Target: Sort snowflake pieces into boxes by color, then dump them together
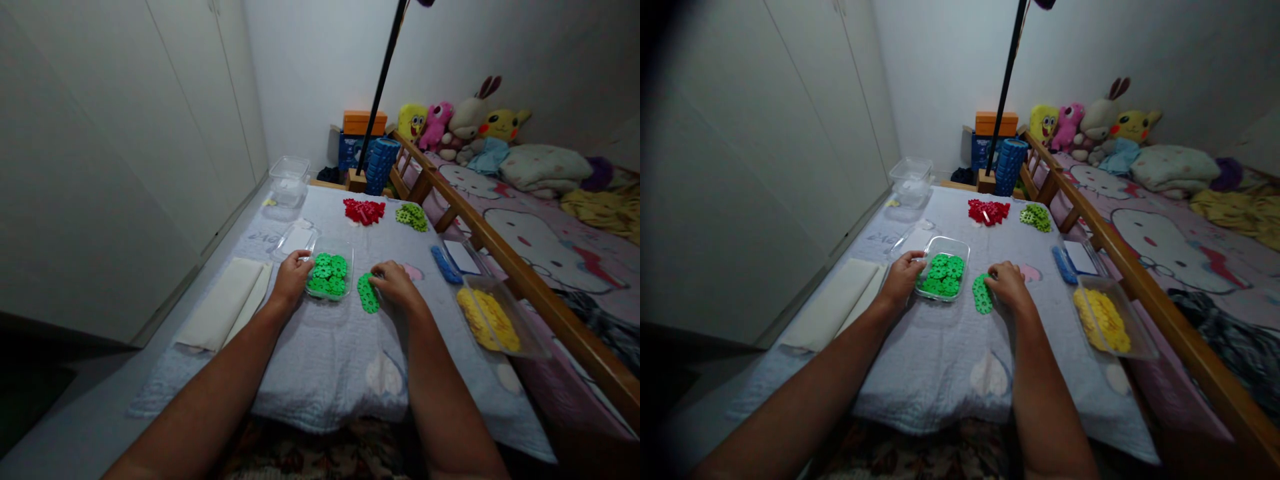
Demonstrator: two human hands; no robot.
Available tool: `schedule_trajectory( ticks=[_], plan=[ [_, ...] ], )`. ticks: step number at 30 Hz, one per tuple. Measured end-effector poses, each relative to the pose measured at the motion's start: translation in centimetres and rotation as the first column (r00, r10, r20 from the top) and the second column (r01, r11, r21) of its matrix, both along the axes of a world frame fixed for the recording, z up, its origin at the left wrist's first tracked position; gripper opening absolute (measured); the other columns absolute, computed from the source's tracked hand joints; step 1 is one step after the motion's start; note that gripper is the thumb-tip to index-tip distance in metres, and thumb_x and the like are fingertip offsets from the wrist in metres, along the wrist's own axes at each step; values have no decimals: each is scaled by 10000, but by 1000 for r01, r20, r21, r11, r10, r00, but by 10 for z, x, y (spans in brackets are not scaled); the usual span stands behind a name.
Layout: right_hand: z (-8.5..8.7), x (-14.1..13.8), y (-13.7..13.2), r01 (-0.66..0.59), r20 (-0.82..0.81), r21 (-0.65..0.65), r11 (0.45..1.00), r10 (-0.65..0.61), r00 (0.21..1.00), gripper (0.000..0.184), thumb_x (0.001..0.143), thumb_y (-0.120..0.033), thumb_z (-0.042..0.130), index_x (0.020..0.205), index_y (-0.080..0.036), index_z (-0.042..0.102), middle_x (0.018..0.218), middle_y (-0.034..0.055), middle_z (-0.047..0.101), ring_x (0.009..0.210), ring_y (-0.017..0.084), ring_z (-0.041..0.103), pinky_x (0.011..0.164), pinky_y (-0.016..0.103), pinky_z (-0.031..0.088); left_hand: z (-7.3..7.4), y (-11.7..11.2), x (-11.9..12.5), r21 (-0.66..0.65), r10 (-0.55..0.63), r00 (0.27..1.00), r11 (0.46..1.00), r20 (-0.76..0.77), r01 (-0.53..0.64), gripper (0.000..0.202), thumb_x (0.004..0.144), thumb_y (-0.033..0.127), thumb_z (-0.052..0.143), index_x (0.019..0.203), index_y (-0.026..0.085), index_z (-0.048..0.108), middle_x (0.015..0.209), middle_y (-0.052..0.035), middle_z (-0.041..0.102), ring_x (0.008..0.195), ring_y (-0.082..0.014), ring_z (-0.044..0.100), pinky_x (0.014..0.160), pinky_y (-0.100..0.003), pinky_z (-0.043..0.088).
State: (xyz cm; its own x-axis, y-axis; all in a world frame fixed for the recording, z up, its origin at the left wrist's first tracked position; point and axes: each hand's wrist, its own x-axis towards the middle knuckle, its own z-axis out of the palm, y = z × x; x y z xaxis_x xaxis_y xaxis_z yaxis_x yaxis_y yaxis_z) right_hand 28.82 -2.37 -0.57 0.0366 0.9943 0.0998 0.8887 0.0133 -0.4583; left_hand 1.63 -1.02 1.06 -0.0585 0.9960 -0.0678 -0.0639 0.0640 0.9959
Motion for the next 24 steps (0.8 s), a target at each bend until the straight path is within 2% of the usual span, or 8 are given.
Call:
schedule_trajectory(
  ticks=[5, 9, 12, 15, 20, 24],
  plan=[
    [4, 1, 2, -16, -38, -29, 999, 15, 999, 60, 755, -245, 722, 807, -217, 730, 896, 51, 677, 887, 211, 573, 789, 323, 383, -1, 0, 0, 2, 5, 1000, 1000, 4, -5, 427, 659, 406, 697, 1005, 159, 660, 583, 72, 494, 531, -115, 454, 524, -232, 319],
    [6, 1, 3, -42, -250, -40, 998, 31, 968, 62, 727, -251, 678, 731, -212, 631, 752, -5, 627, 751, 170, 556, 691, 284, 383, -1, 1, 0, -1, 4, 1000, 1000, 6, -4, 426, 660, 392, 693, 1011, 155, 653, 571, 77, 484, 522, -116, 451, 516, -233, 318],
    [8, -2, 3, -27, -421, -50, 998, 4, 907, 98, 683, -277, 658, 704, -216, 584, 676, -33, 583, 660, 155, 532, 622, 275, 374, -2, 1, 0, -5, 1, 1000, 1000, 21, -1, 422, 661, 384, 690, 1012, 155, 647, 572, 80, 484, 517, -116, 451, 512, -235, 321],
    [12, -5, 1, -17, -523, -53, 998, -13, 852, 145, 650, -317, 670, 672, -219, 566, 626, -45, 551, 604, 143, 497, 581, 270, 365, -1, 1, 0, 0, 5, 1000, 1000, 11, -5, 420, 668, 385, 685, 1017, 152, 656, 578, 78, 482, 519, -114, 448, 514, -235, 323],
    [16, -5, -2, 10, -596, -71, 997, -51, 802, 202, 653, -387, 683, 666, -222, 567, 604, -35, 544, 567, 137, 471, 540, 261, 358, -2, 1, -1, 17, 12, 1000, 1000, -21, -12, 422, 675, 395, 683, 1022, 155, 668, 584, 76, 477, 528, -114, 435, 520, -236, 312],
    [15, -3, 1, 107, -589, -11, 994, -92, 803, 275, 669, -466, 712, 649, -235, 564, 592, -22, 539, 567, 145, 464, 532, 265, 356, -5, 3, -1, 26, 19, 999, 999, -32, -18, 413, 676, 398, 679, 1012, 158, 668, 565, 90, 421, 511, -109, 390, 509, -238, 281]
  ],
)
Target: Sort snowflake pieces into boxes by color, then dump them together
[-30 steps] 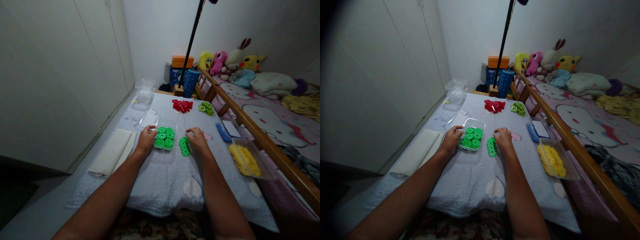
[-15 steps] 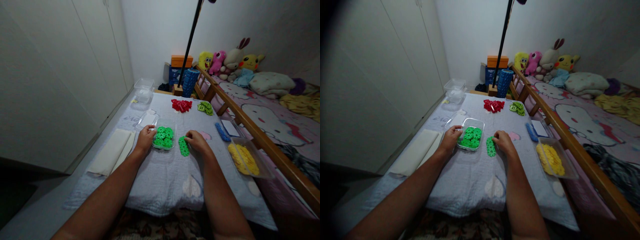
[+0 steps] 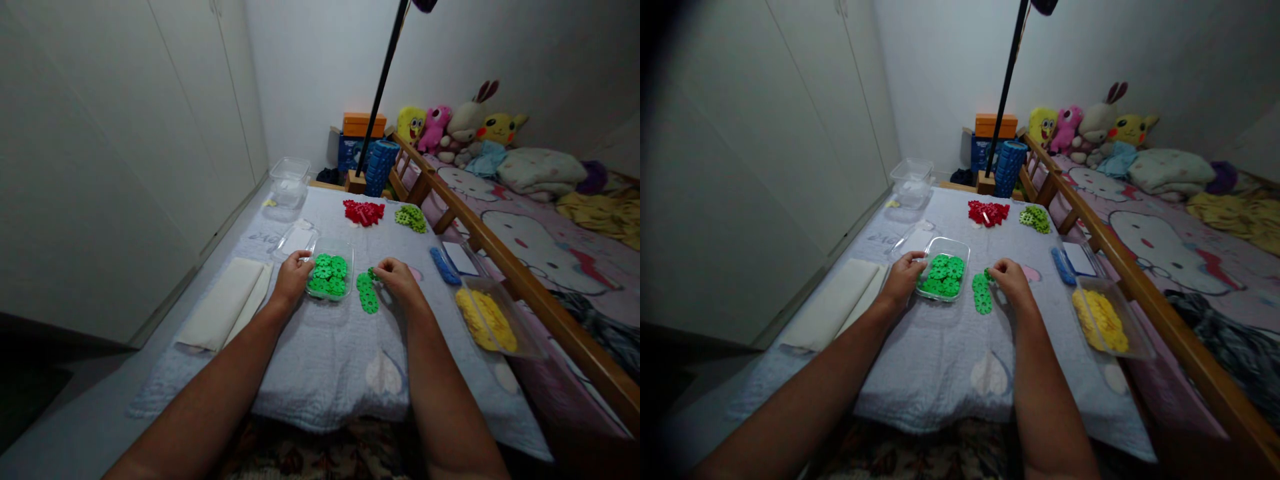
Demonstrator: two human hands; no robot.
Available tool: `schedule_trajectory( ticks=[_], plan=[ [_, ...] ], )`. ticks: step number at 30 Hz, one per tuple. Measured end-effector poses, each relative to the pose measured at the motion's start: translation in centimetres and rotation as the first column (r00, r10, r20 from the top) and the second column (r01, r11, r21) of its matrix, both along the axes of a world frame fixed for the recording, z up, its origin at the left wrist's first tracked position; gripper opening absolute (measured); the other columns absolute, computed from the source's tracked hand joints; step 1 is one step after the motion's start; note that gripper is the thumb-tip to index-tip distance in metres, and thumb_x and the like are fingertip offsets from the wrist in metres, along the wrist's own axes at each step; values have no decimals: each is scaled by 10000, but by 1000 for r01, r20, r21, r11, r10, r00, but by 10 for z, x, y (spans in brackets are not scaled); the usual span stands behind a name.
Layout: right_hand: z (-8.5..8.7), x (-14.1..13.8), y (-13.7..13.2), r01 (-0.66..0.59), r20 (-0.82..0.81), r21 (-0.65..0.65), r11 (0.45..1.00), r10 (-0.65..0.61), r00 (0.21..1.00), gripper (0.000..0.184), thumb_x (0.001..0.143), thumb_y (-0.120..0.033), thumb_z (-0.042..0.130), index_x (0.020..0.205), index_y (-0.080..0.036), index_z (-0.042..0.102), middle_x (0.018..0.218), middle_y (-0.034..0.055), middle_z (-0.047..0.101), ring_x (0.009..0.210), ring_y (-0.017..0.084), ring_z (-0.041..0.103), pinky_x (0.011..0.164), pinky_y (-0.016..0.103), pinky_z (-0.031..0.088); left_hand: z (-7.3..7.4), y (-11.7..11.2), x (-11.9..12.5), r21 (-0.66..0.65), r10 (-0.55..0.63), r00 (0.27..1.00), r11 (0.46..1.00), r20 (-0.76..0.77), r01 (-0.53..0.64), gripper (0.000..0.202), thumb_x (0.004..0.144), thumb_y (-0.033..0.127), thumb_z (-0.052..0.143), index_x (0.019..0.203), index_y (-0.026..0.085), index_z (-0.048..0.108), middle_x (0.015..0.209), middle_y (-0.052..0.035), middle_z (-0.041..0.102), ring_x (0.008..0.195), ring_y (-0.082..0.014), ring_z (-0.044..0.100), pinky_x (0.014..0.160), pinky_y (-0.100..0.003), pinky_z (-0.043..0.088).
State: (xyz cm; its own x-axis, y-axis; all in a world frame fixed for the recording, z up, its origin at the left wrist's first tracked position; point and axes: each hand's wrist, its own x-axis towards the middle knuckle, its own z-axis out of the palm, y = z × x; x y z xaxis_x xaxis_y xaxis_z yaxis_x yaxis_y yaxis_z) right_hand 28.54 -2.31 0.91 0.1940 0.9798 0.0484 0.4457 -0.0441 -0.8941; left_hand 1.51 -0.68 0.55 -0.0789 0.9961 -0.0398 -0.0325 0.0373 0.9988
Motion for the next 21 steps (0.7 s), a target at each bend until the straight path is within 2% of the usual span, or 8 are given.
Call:
schedule_trajectory(
  ticks=[4, 6, 9, 13, 16, 19, 21],
  plan=[
    [4, -3, 3, 118, 0, 113, 987, -119, 993, 305, 671, -502, 715, 654, -234, 571, 622, -15, 538, 610, 154, 480, 579, 284, 384, -1, 1, 0, 0, 0, 1000, 1000, 4, 0, 391, 675, 391, 683, 994, 167, 670, 559, 89, 409, 516, -112, 387, 513, -238, 276],
    [8, -10, 3, 133, -38, 149, 980, -128, 991, 303, 677, -506, 699, 677, -232, 570, 638, -16, 536, 624, 156, 484, 600, 291, 395, -2, 1, 0, 2, -1, 1000, 1000, 9, 1, 383, 678, 389, 685, 992, 169, 667, 558, 89, 409, 519, -114, 385, 513, -236, 279],
    [17, -24, 4, 81, -70, 194, 978, -69, 995, 303, 705, -514, 675, 721, -233, 564, 667, -14, 549, 641, 158, 498, 624, 295, 409, -2, 1, 0, 6, -9, 1000, 1000, 8, 9, 384, 690, 384, 681, 1006, 166, 664, 556, 90, 408, 515, -114, 382, 512, -235, 286],
    [29, -46, 8, -56, -51, 204, 977, 67, 996, 276, 756, -498, 652, 766, -233, 574, 706, -7, 579, 684, 170, 542, 674, 304, 434, -4, 2, -1, 15, -3, 1000, 1000, -2, 3, 384, 684, 385, 690, 998, 165, 676, 555, 87, 421, 511, -112, 389, 509, -234, 280],
    [33, -61, 14, -127, 74, 257, 958, 111, 991, 173, 792, -398, 626, 764, -229, 602, 770, 13, 618, 766, 189, 569, 773, 330, 448, -4, 2, -1, 16, 2, 1000, 1000, 0, -2, 384, 676, 388, 692, 987, 162, 678, 550, 85, 429, 510, -112, 394, 508, -233, 281],
    [35, -75, 21, -163, 302, 295, 941, 70, 951, 68, 810, -282, 643, 774, -224, 653, 879, 39, 650, 908, 219, 572, 895, 367, 418, -5, 2, 0, 6, -8, 1000, 1000, 22, 8, 401, 669, 390, 686, 998, 161, 665, 561, 77, 465, 512, -117, 420, 508, -234, 303],
    [35, -83, 25, -158, 425, 260, 953, 34, 904, 47, 835, -249, 659, 814, -224, 693, 943, 54, 657, 986, 240, 558, 918, 379, 391, -5, 3, 0, -4, -18, 999, 1000, 32, 18, 415, 666, 395, 678, 1007, 160, 654, 572, 71, 491, 514, -122, 440, 509, -237, 324]
  ],
)
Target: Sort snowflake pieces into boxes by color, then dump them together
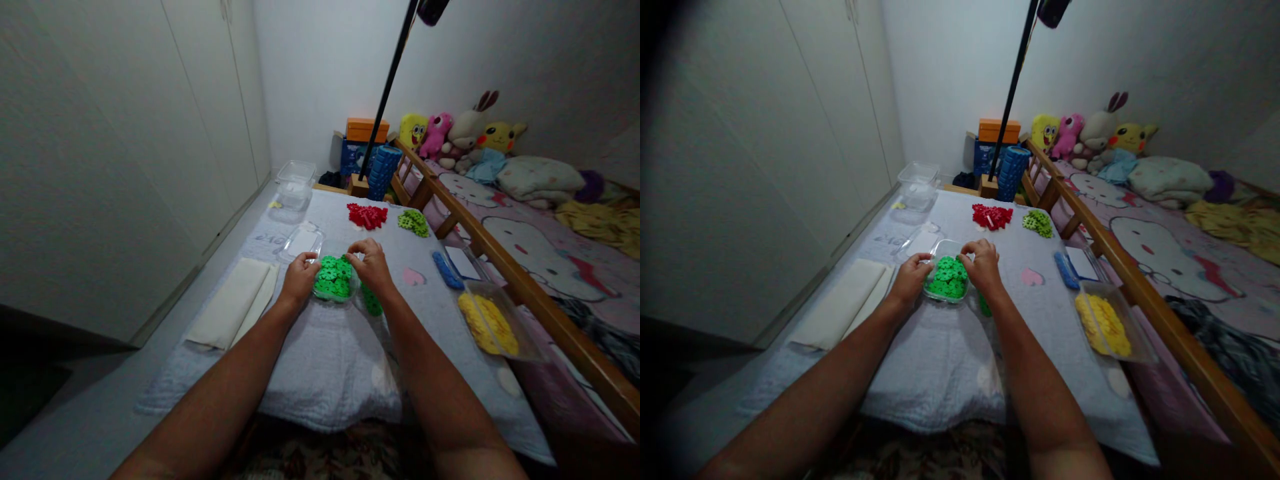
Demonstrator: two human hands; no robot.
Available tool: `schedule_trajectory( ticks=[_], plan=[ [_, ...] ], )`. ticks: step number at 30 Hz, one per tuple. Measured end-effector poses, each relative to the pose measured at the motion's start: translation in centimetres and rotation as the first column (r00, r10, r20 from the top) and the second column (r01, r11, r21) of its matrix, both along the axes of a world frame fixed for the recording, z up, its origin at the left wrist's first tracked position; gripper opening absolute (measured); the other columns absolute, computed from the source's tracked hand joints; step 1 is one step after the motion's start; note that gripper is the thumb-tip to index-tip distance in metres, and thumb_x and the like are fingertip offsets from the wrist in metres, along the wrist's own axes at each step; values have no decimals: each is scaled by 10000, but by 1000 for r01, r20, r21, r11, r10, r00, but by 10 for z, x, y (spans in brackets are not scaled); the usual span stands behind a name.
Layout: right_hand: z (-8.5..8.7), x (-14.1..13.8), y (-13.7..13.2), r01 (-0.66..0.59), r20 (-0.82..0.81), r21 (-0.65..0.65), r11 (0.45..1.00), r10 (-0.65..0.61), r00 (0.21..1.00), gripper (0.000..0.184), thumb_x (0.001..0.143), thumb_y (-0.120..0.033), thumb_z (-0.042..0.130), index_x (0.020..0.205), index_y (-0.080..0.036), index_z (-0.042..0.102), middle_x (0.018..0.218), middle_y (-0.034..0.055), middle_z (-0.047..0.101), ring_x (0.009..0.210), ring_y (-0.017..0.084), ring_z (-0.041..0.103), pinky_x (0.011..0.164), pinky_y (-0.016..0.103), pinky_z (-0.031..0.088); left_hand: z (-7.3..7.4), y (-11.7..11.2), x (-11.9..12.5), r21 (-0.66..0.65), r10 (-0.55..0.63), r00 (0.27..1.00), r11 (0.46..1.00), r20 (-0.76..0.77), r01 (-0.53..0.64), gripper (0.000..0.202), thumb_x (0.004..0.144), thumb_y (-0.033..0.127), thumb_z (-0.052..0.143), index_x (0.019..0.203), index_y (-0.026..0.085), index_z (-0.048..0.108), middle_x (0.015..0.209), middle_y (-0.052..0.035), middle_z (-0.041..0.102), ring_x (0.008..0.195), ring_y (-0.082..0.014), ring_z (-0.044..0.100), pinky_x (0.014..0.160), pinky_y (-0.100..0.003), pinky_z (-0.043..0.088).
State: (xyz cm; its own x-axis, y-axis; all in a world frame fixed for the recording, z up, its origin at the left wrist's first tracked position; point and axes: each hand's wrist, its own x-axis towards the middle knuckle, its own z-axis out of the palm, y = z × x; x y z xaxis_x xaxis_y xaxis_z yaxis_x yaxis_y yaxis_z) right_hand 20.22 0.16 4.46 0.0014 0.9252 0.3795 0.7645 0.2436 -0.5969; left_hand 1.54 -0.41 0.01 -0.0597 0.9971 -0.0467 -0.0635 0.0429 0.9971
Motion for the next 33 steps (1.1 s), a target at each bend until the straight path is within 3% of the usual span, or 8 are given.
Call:
schedule_trajectory(
  ticks=[7, 12, 18, 24, 28, 33],
  plan=[
    [-3, -14, 8, 83, 354, -75, 994, -51, 934, 136, 934, -214, 620, 948, -232, 755, 994, 70, 689, 1034, 259, 511, 935, 415, 275, -7, 4, 0, 0, -10, 1000, 1000, -20, 10, 439, 673, 403, 665, 1035, 156, 655, 585, 59, 523, 521, -131, 477, 512, -244, 348],
    [-3, -16, 9, 101, 479, -96, 990, -43, 877, 171, 937, -244, 638, 987, -256, 802, 1118, 103, 667, 1117, 294, 467, 967, 457, 254, -6, 4, 0, 8, -8, 1000, 1000, -29, 8, 431, 673, 402, 657, 1025, 154, 653, 575, 67, 500, 516, -125, 458, 510, -243, 336],
    [2, -3, 5, 76, 382, -140, 987, -17, 924, 200, 933, -247, 632, 973, -266, 827, 1139, 100, 649, 1121, 293, 480, 957, 445, 319, -4, 2, 0, -2, -9, 1000, 1000, -18, 9, 434, 668, 398, 663, 1027, 155, 654, 592, 60, 518, 527, -129, 474, 519, -246, 340],
    [1, 48, 4, 26, 246, -105, 994, 1, 969, 195, 894, -206, 633, 992, -217, 801, 1060, 100, 674, 1055, 261, 574, 953, 388, 414, -4, 2, 0, 1, -5, 1000, 1000, -18, 5, 418, 670, 389, 667, 1017, 156, 659, 595, 59, 512, 528, -127, 467, 517, -245, 325],
    [-9, 76, -6, -40, 229, -235, 971, 96, 969, 186, 878, -211, 662, 1014, -181, 786, 1024, 92, 705, 954, 220, 633, 890, 329, 463, -3, 1, 0, 14, 4, 1000, 1000, -21, -4, 406, 681, 388, 666, 1015, 158, 656, 581, 71, 483, 520, -118, 436, 511, -238, 307],
    [-28, 79, -18, -55, 239, -364, 930, 151, 959, 180, 827, -207, 713, 990, -174, 781, 1019, 91, 727, 969, 225, 659, 857, 304, 472, 0, -1, 1, 6, -3, 1000, 1000, 7, 3, 423, 675, 393, 672, 1023, 155, 645, 567, 86, 441, 512, -112, 405, 505, -237, 302]
  ],
)
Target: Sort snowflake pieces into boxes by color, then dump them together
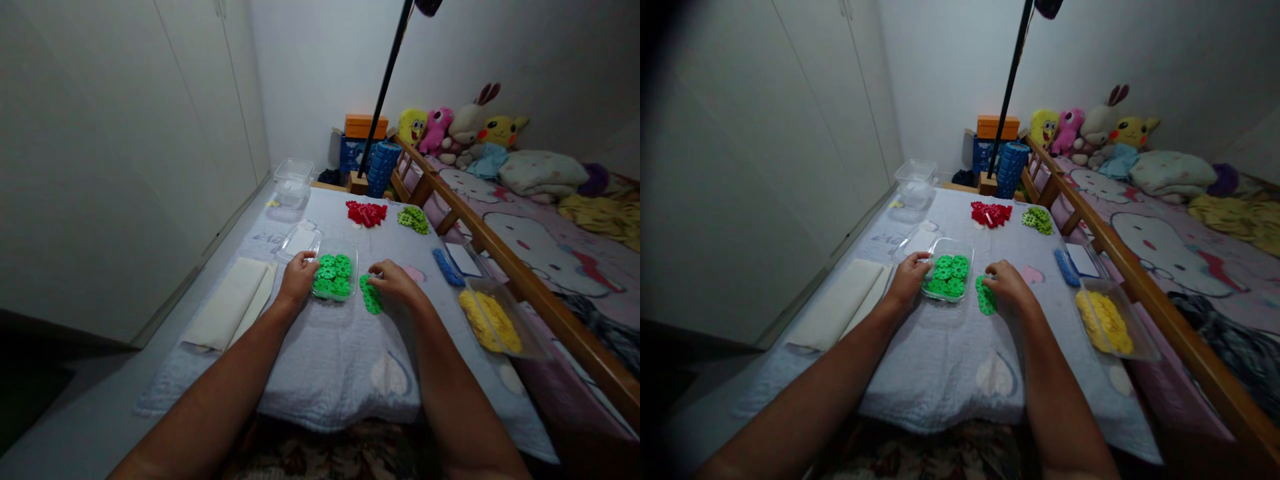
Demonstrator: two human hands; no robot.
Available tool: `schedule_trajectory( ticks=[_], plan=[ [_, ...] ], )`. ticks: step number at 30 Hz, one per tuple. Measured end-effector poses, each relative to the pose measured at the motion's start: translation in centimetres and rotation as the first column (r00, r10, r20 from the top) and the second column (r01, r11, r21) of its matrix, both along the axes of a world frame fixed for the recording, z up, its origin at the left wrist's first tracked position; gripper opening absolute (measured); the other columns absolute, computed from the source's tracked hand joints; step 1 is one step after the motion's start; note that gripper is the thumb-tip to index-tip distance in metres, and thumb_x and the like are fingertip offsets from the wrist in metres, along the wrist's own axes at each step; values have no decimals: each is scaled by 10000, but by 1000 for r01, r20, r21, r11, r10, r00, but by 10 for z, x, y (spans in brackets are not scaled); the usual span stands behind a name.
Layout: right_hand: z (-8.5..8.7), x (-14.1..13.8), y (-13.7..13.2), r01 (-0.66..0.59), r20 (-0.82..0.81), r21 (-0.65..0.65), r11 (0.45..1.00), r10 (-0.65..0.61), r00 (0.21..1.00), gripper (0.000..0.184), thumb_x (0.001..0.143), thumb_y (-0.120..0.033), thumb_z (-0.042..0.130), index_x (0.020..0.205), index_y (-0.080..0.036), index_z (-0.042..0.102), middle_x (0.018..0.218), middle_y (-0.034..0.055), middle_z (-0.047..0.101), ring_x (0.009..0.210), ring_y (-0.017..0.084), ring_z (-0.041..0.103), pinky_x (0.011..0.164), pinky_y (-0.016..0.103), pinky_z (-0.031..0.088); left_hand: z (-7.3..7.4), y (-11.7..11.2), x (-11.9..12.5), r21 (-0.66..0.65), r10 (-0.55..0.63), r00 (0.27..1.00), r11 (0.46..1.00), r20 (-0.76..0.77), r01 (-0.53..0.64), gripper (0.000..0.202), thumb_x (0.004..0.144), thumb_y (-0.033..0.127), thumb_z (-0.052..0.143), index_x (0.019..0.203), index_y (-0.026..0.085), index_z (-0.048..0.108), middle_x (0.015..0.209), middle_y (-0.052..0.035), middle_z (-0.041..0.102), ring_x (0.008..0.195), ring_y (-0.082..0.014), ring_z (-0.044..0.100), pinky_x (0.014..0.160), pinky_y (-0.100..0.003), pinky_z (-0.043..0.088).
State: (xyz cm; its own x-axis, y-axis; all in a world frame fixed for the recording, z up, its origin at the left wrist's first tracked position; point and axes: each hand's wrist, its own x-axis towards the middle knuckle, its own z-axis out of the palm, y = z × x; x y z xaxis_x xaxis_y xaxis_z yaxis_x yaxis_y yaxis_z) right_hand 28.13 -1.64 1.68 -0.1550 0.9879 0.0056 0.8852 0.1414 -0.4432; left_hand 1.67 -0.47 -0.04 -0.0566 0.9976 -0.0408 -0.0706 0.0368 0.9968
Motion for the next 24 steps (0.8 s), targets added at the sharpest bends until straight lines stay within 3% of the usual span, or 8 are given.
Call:
schedule_trajectory(
  ticks=[4, 11, 16, 24],
  plan=[
    [-8, -6, -1, 15, -19, -14, 1000, -15, 1000, 137, 764, -182, 733, 899, -180, 751, 950, 75, 723, 892, 214, 644, 783, 296, 455, 1, 0, -1, -2, -7, 1000, 1000, -2, 7, 419, 680, 393, 677, 1022, 155, 643, 561, 91, 428, 505, -108, 387, 503, -236, 294],
    [-12, -5, 0, 72, -259, -37, 997, -79, 963, 41, 746, -228, 673, 773, -201, 657, 735, -1, 661, 696, 159, 584, 648, 267, 402, -1, 1, -1, 7, 2, 1000, 1000, -23, -2, 395, 692, 385, 684, 1017, 161, 658, 564, 83, 448, 512, -107, 398, 510, -234, 291],
    [-14, -2, 0, 116, -351, -3, 993, -110, 930, 85, 713, -274, 639, 752, -201, 655, 687, -16, 631, 664, 153, 561, 625, 264, 397, 1, 0, -1, -2, -1, 1000, 1000, -22, 1, 403, 690, 389, 682, 1020, 159, 654, 570, 82, 452, 514, -110, 398, 507, -236, 293],
    [-9, 1, -1, 269, -571, 17, 963, -211, 793, 170, 674, -376, 670, 695, -218, 610, 623, -27, 564, 617, 155, 513, 586, 275, 386, 4, -1, 0, -3, 10, 999, 1000, -31, -10, 401, 678, 391, 674, 1007, 161, 655, 561, 82, 438, 517, -113, 397, 513, -239, 290]
  ],
)
